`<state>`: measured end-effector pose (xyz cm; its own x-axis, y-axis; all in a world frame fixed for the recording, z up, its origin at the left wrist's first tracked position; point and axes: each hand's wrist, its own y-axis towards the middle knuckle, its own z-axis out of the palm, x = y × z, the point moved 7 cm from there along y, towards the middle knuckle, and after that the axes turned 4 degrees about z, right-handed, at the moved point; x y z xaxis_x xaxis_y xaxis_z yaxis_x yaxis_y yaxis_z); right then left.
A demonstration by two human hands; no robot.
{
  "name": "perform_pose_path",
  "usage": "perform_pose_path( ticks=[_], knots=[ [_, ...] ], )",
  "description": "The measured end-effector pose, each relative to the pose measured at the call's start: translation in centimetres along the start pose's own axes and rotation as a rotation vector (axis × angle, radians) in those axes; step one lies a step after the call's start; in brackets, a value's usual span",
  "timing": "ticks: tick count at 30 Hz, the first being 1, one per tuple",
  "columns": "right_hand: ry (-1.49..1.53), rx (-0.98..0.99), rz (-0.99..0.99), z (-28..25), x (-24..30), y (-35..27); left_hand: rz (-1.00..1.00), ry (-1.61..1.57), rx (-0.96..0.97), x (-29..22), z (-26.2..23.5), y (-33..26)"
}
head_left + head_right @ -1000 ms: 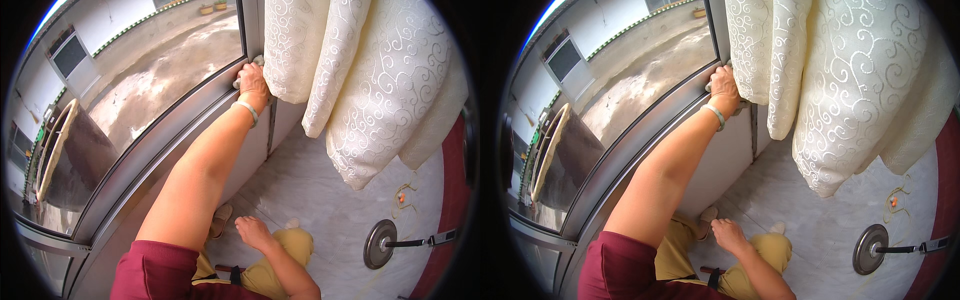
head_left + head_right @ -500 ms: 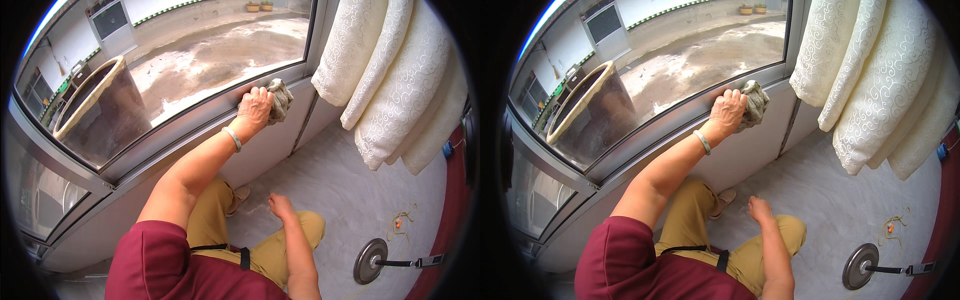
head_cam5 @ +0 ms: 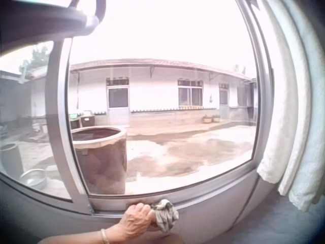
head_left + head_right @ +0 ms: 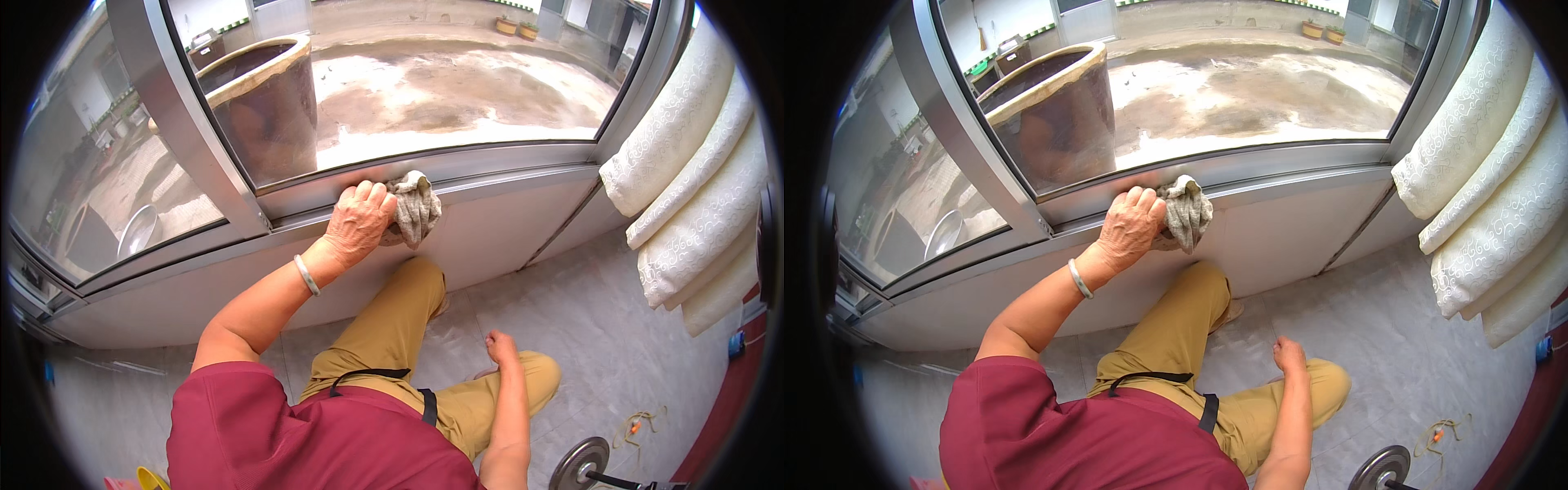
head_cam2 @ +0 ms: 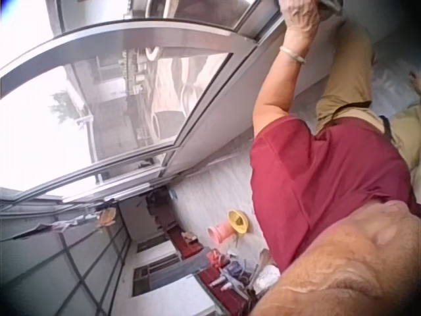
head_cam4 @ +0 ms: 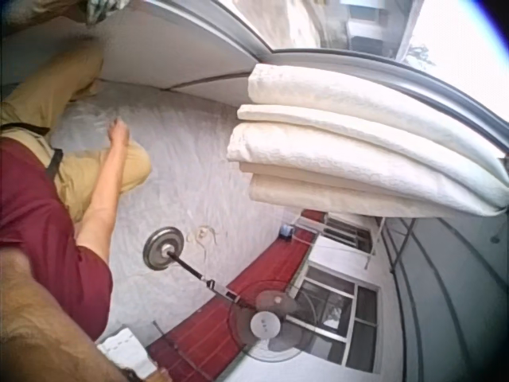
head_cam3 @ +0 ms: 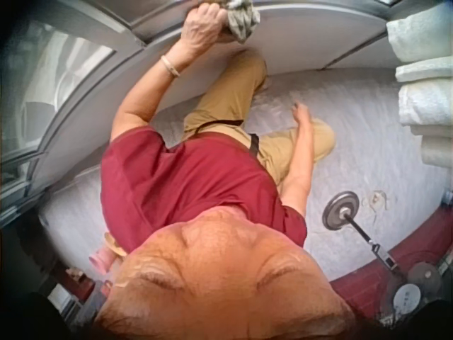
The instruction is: The person kneels on the floor and wipes the lower metal track of a sliding window using a cloth. They repeatedly rub the track back and forth along its length, occasionally adjusting the cloth, to remove dirt and debris.
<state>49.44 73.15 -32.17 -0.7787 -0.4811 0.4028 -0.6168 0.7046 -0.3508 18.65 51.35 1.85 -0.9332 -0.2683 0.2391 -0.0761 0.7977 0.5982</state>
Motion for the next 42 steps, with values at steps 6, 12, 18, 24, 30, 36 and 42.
perform_pose_path(
  ticks=[6, 12, 18, 24, 30, 36, 42],
  knots=[
    [-0.026, 0.009, -0.01, 0.1, 0.2, -0.3, -0.023, 0.142, 0.088, 4.8, -5.5, -8.2],
    [-0.029, 0.009, -0.065, 0.3, 0.0, -0.2, 0.044, 0.181, 0.184, 5.0, -6.6, -10.1],
    [-0.043, 0.04, -0.031, 0.6, -1.1, -0.2, -0.07, 0.246, 0.067, 4.8, -5.4, -9.8],
    [-0.144, 0.096, -0.003, 1.9, -1.1, 1.8, -0.208, 0.312, -0.009, 2.7, -3.6, -7.1],
    [-0.058, 0.086, -0.122, 2.4, 0.0, 2.2, -0.413, -0.043, -0.094, 4.5, -3.7, -6.4],
    [-0.084, 0.084, -0.078, 2.2, -0.2, 2.3, -0.916, -1.299, -0.641, 7.5, -4.1, -10.0],
    [-0.057, 0.124, -0.079, 2.8, 0.2, 2.1, -0.989, -1.376, -1.024, 6.3, -10.9, -13.6]
  ],
)
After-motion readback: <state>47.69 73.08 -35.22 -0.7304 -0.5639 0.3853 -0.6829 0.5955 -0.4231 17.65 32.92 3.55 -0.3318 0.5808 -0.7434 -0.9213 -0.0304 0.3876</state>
